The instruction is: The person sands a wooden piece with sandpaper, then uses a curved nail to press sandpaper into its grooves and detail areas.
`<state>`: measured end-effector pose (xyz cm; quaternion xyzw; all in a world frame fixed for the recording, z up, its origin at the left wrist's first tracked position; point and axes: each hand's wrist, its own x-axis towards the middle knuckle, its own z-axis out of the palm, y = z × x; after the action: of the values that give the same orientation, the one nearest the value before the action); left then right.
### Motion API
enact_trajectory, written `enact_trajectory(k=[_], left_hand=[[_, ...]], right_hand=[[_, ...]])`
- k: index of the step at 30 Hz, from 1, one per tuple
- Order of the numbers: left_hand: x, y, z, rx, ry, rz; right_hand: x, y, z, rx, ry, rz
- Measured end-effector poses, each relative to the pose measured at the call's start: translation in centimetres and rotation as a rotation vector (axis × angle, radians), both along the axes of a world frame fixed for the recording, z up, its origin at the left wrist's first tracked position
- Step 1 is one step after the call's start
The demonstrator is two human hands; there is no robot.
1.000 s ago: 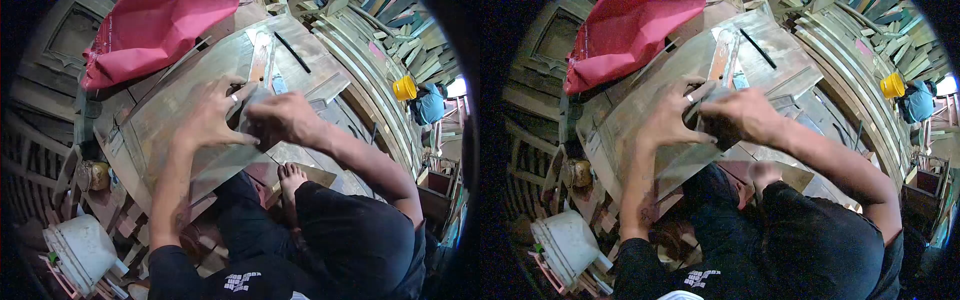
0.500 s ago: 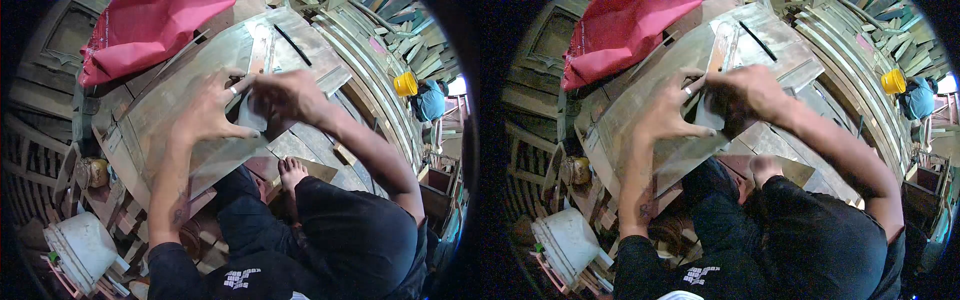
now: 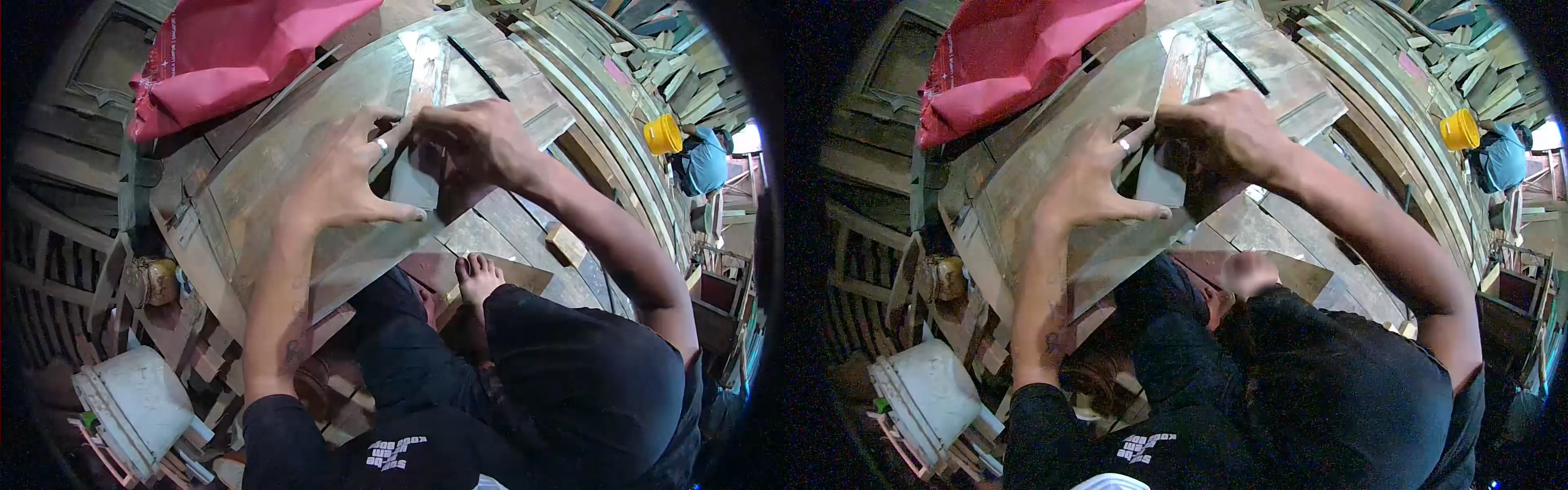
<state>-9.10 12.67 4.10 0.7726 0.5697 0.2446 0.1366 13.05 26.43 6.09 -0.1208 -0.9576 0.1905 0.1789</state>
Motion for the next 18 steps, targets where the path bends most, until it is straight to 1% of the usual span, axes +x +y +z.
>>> enact_trajectory(k=[1,3,5,7,8,9,11,12,13,14,15,17,18], left_hand=[[-0.1,0.0,-0.3,0.004,0.002,0.002],[-0.4,0.4,-1.1,0.029,-0.083,-0.035],[-0.6,0.5,-1.4,0.012,-0.100,-0.046],[-0.2,0.3,-0.6,-0.027,-0.088,-0.021],[0.0,0.1,0.1,-0.018,-0.067,-0.014],[0.0,-0.1,-0.2,-0.018,-0.065,-0.013],[-0.3,0.2,-0.8,0.048,-0.089,-0.039],[-0.2,0.2,-0.6,0.049,-0.026,-0.024],[-0.2,0.4,-0.4,0.049,-0.028,-0.026],[-0.3,0.4,-0.3,0.018,-0.036,-0.024],[-0.2,0.2,-0.2,-0.015,-0.044,-0.021],[-0.1,0.1,-0.5,-0.036,-0.071,-0.010],[-0.3,0.2,-0.9,-0.004,-0.079,-0.023]], right_hand=[[0.0,-0.3,-0.3,0.004,0.002,0.002],[0.4,-1.8,-0.9,-0.080,0.064,0.140],[0.7,-2.8,-1.0,0.004,0.028,0.171],[0.5,-0.5,-0.7,-0.029,0.044,0.114],[0.6,0.2,-0.1,-0.100,-0.069,0.032],[0.5,1.6,-2.5,0.037,0.019,-0.054],[1.0,-1.3,-1.3,-0.172,0.038,0.056],[1.3,-1.6,-1.9,-0.095,0.043,0.092],[1.4,-1.9,-2.5,-0.023,0.047,0.128],[1.4,-0.7,-2.7,-0.054,0.026,0.130],[1.5,-0.2,-1.4,-0.112,0.016,0.088],[1.0,1.6,-2.3,0.028,0.111,0.000],[1.3,0.9,-2.7,0.017,0.113,-0.034]])
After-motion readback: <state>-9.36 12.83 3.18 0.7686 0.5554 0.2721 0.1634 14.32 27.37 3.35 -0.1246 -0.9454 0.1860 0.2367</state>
